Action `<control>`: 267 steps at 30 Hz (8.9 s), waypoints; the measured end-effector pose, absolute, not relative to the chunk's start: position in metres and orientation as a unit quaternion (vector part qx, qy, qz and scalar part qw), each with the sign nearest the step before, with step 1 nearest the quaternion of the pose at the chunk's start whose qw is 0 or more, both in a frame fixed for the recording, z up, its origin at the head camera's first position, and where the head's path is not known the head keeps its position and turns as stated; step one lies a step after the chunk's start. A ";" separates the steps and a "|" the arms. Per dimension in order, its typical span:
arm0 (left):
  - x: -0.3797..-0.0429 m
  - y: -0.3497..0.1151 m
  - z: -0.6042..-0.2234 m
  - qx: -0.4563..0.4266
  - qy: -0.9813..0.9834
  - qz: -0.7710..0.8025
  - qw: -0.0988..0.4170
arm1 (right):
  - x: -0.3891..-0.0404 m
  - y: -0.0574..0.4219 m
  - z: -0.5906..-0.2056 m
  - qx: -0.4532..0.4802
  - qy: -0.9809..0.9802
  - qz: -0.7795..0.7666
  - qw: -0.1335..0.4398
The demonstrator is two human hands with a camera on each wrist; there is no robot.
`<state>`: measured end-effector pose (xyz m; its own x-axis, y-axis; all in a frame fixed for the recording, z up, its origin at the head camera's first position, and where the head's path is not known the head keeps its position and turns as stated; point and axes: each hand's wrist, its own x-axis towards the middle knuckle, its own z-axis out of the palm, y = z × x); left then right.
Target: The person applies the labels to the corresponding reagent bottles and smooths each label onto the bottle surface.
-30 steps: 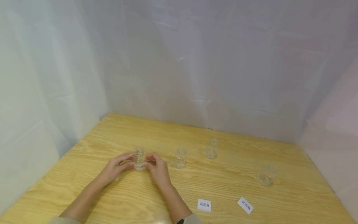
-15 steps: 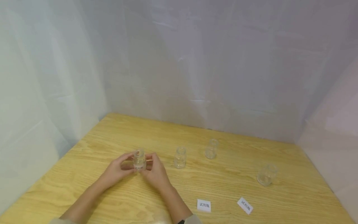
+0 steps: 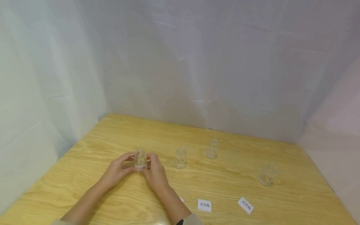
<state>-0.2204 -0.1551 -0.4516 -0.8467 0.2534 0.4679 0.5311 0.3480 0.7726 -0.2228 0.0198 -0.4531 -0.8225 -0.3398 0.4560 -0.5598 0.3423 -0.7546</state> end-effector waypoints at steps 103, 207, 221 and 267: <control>-0.194 -0.069 -0.423 -0.342 -0.686 -0.515 0.383 | -0.201 0.094 -0.383 0.234 -0.779 0.516 0.270; -0.188 -0.058 -0.453 -0.408 -0.860 -0.305 0.008 | -0.170 0.173 -0.457 0.424 -0.850 0.295 0.108; -0.189 -0.057 -0.452 -0.396 -0.861 -0.320 0.003 | -0.172 0.173 -0.456 0.402 -0.862 0.293 0.096; -0.189 -0.051 -0.450 -0.297 -0.741 -0.593 -0.105 | -0.171 0.167 -0.453 0.331 -0.802 0.485 0.112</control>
